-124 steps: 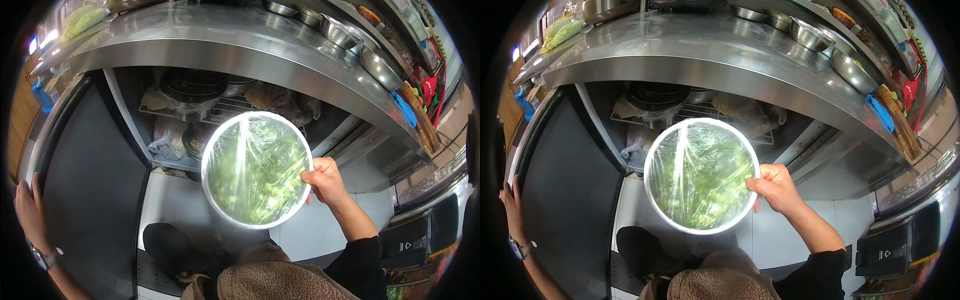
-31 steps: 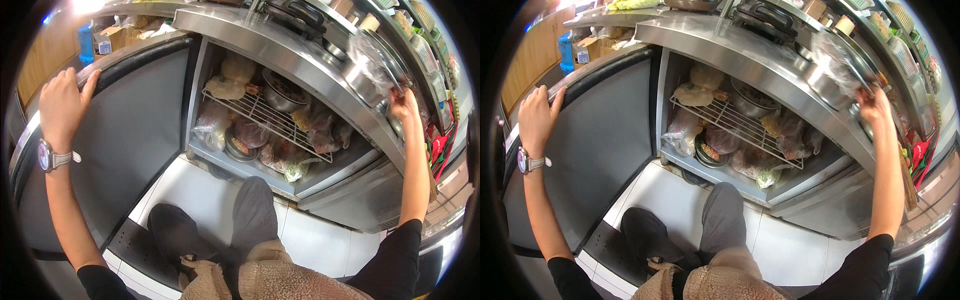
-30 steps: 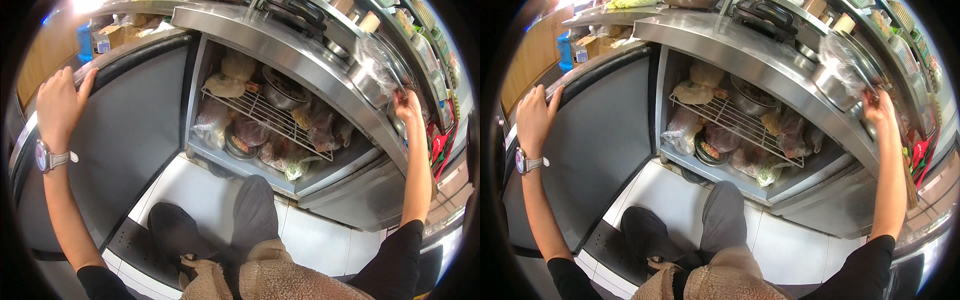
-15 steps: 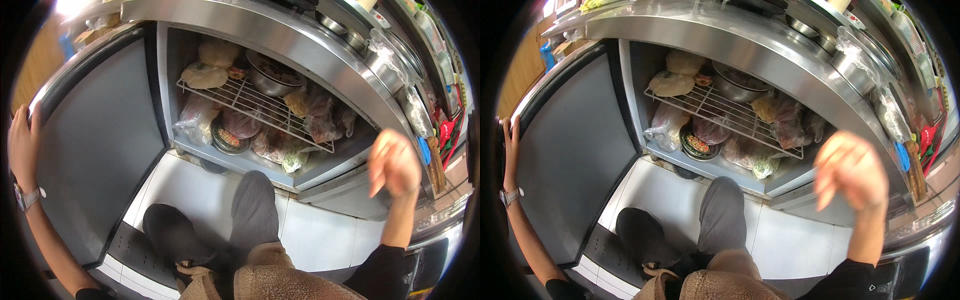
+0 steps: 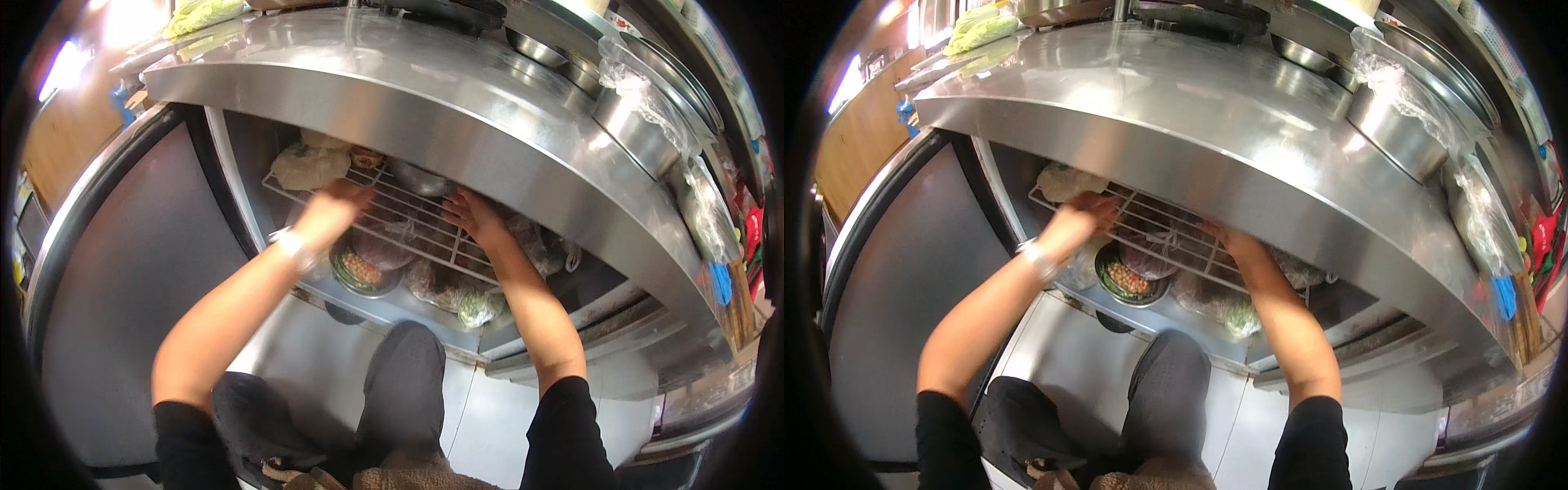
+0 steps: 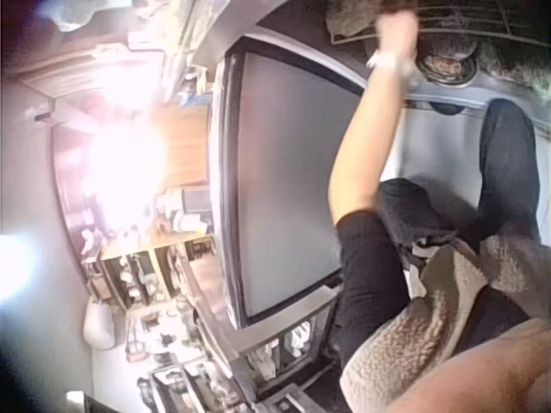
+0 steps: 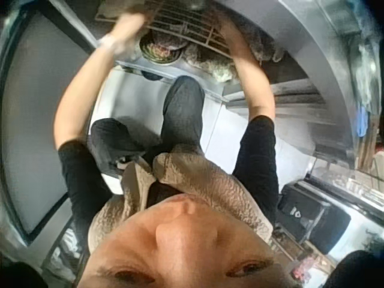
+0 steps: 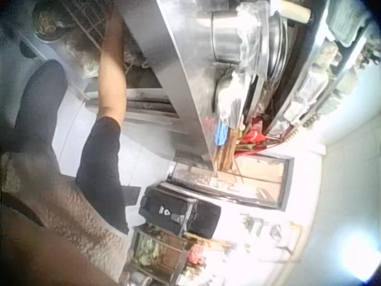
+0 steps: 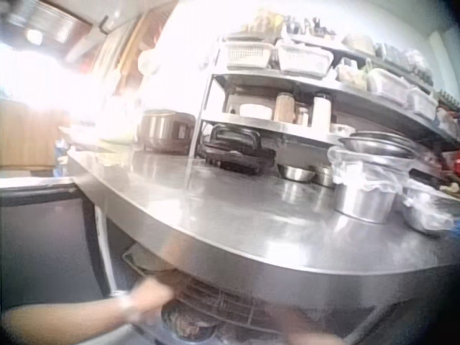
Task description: The person retrieves vegetables and other ingredients from a refrigerator, places them on the counter, and then transfers cooked items from a griddle into a plastic bag. The person also cleans the griddle surface with a cloth.
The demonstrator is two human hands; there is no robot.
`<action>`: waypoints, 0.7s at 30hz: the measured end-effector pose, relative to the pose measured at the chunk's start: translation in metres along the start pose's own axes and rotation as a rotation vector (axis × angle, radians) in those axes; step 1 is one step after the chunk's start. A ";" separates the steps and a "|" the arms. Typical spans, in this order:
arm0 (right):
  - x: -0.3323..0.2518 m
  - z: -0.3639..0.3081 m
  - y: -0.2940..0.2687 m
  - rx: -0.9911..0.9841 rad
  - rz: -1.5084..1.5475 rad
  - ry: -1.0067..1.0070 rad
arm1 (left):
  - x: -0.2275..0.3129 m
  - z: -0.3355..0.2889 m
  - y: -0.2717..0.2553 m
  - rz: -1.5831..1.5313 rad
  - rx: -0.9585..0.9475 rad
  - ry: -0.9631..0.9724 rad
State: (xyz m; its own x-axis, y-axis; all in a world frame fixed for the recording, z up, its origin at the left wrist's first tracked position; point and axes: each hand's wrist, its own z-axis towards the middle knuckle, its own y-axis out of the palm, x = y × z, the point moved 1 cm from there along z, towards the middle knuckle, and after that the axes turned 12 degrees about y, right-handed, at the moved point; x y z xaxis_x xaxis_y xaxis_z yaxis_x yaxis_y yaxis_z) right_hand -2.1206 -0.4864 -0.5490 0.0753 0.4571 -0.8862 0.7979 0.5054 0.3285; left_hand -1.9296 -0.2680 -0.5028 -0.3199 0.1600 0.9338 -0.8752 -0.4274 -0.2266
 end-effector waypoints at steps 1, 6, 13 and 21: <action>-0.001 0.010 -0.011 0.012 -0.009 -0.019 | -0.007 0.028 0.025 -0.261 0.016 -0.212; -0.013 0.021 -0.043 0.066 -0.092 -0.122 | -0.035 0.110 0.097 -0.871 0.212 -0.436; -0.026 0.014 -0.070 0.252 -0.292 -0.395 | -0.043 0.127 0.097 -0.903 0.349 -0.207; -0.044 0.015 -0.060 0.422 -0.657 -0.617 | -0.041 0.083 0.060 -0.782 0.380 -0.063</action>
State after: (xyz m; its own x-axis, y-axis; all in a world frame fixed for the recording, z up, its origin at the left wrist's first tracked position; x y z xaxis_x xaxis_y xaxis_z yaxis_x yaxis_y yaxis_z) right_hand -2.1631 -0.5482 -0.5344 -0.2559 -0.3412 -0.9045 0.9309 0.1655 -0.3258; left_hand -1.9389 -0.3745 -0.5321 0.3527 0.4870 0.7990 -0.6517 -0.4849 0.5832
